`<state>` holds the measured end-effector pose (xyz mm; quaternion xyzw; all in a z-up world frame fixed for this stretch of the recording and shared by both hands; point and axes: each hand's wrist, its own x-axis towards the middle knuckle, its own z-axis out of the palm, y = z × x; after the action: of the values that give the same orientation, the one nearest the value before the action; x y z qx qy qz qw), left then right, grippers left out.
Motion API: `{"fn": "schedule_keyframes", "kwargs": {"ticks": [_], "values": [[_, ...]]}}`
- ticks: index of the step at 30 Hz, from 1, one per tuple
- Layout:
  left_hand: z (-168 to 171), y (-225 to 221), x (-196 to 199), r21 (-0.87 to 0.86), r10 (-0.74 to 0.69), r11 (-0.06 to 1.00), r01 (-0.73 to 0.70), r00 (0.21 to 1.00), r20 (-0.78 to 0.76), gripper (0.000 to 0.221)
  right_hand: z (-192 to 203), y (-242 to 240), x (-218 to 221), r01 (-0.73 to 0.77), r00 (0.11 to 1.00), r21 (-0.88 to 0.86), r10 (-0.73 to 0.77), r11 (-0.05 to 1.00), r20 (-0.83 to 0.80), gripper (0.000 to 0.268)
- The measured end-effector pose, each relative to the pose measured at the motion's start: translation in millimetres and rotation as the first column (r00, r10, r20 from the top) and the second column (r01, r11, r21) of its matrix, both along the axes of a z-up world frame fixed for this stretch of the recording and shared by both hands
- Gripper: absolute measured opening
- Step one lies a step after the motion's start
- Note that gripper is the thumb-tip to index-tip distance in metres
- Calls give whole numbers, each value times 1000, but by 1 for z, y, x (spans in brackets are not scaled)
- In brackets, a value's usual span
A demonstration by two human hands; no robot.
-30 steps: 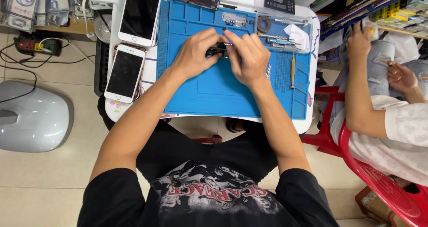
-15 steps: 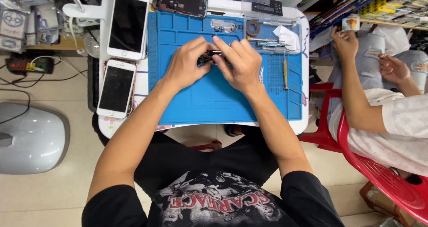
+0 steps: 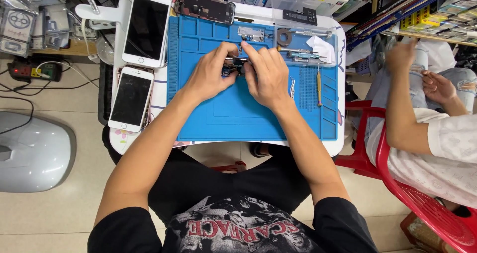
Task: The person disassembles a smartphone on a blue mat, using tweezers and a screwdriver to remove and reattach internal components. They also adjust a nearby standing fan and handle a small bottle of liquid during the process.
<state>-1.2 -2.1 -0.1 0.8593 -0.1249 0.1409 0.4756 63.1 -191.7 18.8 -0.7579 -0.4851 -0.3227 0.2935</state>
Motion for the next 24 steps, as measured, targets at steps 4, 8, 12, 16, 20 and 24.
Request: {"fn": "schedule_keyframes", "kwargs": {"ticks": [4, 8, 12, 16, 20, 24], "values": [[1, 0, -1, -7, -31, 999, 31, 999, -10, 52, -10, -2, 5, 18, 999, 24, -19, 1000, 32, 32], [-2, 1, 2, -18, -40, 999, 41, 998, 44, 53, -3, 0, 5, -43, 999, 136, 41, 990, 20, 27], [-3, 2, 2, -24, -48, 998, 50, 997, 66, 56, -8, -1, 4, -86, 991, 220, 106, 972, -80, 30], [4, 1, 1, -21, -46, 999, 48, 996, 80, 55, -2, 0, -1, -92, 974, 264, 142, 960, -177, 32], [5, 0, 1, 5, -29, 1000, 29, 994, 107, 50, 1, 2, 1, -132, 972, 297, 183, 946, -151, 27], [4, 1, 1, 7, -13, 1000, 12, 994, 112, 49, 1, 2, -3, -134, 952, 326, 213, 936, -220, 30]]}}
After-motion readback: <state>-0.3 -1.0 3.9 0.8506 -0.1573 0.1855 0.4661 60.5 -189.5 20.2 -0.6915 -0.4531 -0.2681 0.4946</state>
